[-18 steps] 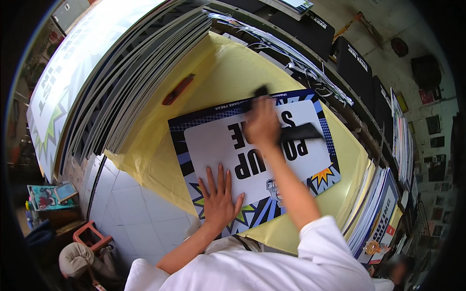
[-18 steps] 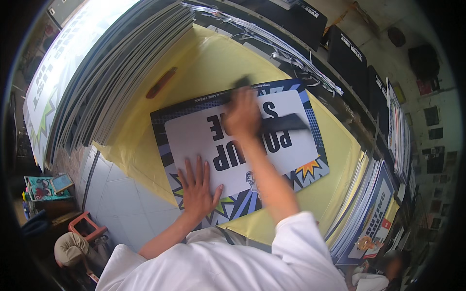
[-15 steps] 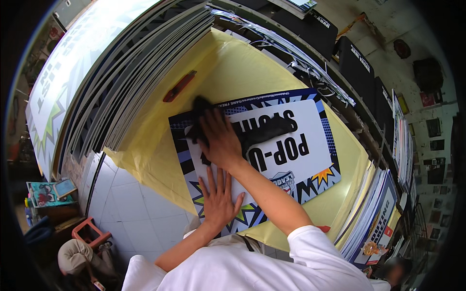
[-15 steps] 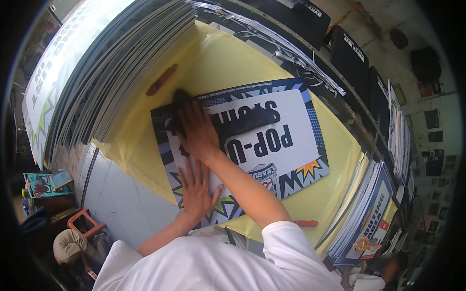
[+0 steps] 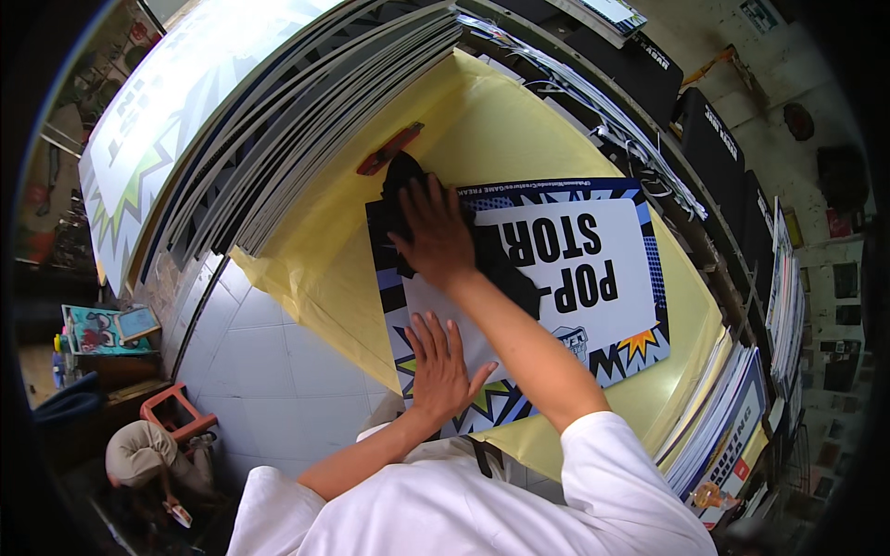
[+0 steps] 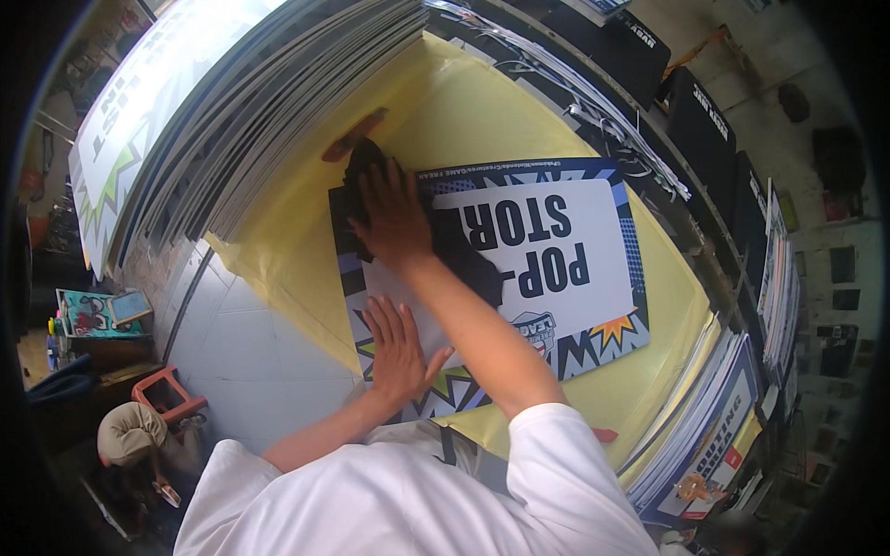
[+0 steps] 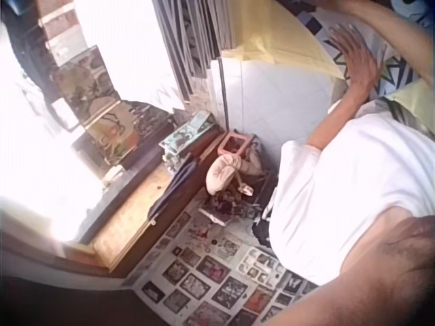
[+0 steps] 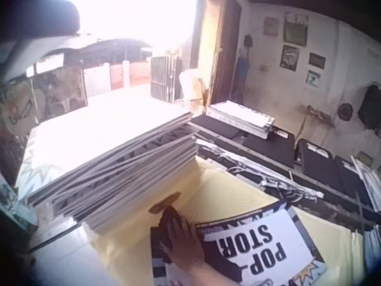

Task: The person assembles a 'Scouting Area' sign by wiping the surface with a cloth, peeling off a protective film, and trimming the edges with a utility knife. They handle multiple sign boards and a white backing sheet, using a spray bottle and a cloth to clean the surface before final assembly.

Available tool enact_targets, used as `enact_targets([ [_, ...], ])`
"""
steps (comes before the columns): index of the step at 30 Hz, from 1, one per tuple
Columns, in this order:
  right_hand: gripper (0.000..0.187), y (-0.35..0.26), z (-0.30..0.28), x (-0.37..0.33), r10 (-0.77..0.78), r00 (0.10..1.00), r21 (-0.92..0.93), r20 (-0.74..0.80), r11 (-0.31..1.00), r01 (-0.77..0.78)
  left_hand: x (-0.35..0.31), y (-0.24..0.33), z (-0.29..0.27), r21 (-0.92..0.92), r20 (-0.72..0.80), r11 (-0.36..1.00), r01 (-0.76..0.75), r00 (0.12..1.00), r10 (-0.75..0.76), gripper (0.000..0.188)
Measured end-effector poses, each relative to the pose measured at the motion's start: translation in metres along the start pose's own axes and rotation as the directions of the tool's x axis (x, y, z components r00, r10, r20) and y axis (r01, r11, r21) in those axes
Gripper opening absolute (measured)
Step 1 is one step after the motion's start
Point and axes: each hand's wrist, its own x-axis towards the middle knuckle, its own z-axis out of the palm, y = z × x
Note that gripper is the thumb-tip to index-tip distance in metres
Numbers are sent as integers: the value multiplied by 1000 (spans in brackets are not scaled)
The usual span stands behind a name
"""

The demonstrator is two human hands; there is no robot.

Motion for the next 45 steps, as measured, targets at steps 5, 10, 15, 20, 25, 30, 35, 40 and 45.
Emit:
enact_targets([
  [5, 69, 109, -4, -6, 379, 913, -259, -152, 876, -407, 1, 7, 0, 32, -5, 999, 9, 1000, -9, 109],
  [10, 62, 8, -7, 1, 42, 995, 132, -92, 991, -30, -8, -8, -3, -746, -383, 664, -54, 850, -361, 105],
  [15, 62, 2, -23, -41, -171, 985, 229, -17, 958, 170, -11, -49, -77, -746, -485, 663, 63, 632, -605, 82],
  [20, 76, -42, -40, -103, 231, 973, -72, 12, 971, -230, -22, -50, -88, -676, -452, 719, 164, 678, -579, 75],
  [25, 73, -120, -81, -200, 250, 957, 167, 144, 948, -272, 17, -13, -75, -517, -470, 853, 62, 813, -344, 75],
  [30, 71, -16, -125, -257, 630, 776, -9, -26, 776, -630, 29, 1, -19, -36, -121, 998, 42, 992, -46, 77],
  [35, 67, 12, -137, -251, 650, 760, -70, -23, 757, -649, 28, 16, -10, 233, 47, 971, -53, 998, 43, 69],
  [40, 66, 75, -139, -264, 659, 743, -35, -115, 745, -666, 33, 17, -23, 225, 88, 973, -49, 996, 29, 71],
  [45, 67, 211, -140, -255, 832, 406, -296, -377, 307, -904, 33, 24, -25, 205, 118, 978, -48, 993, 23, 72],
])
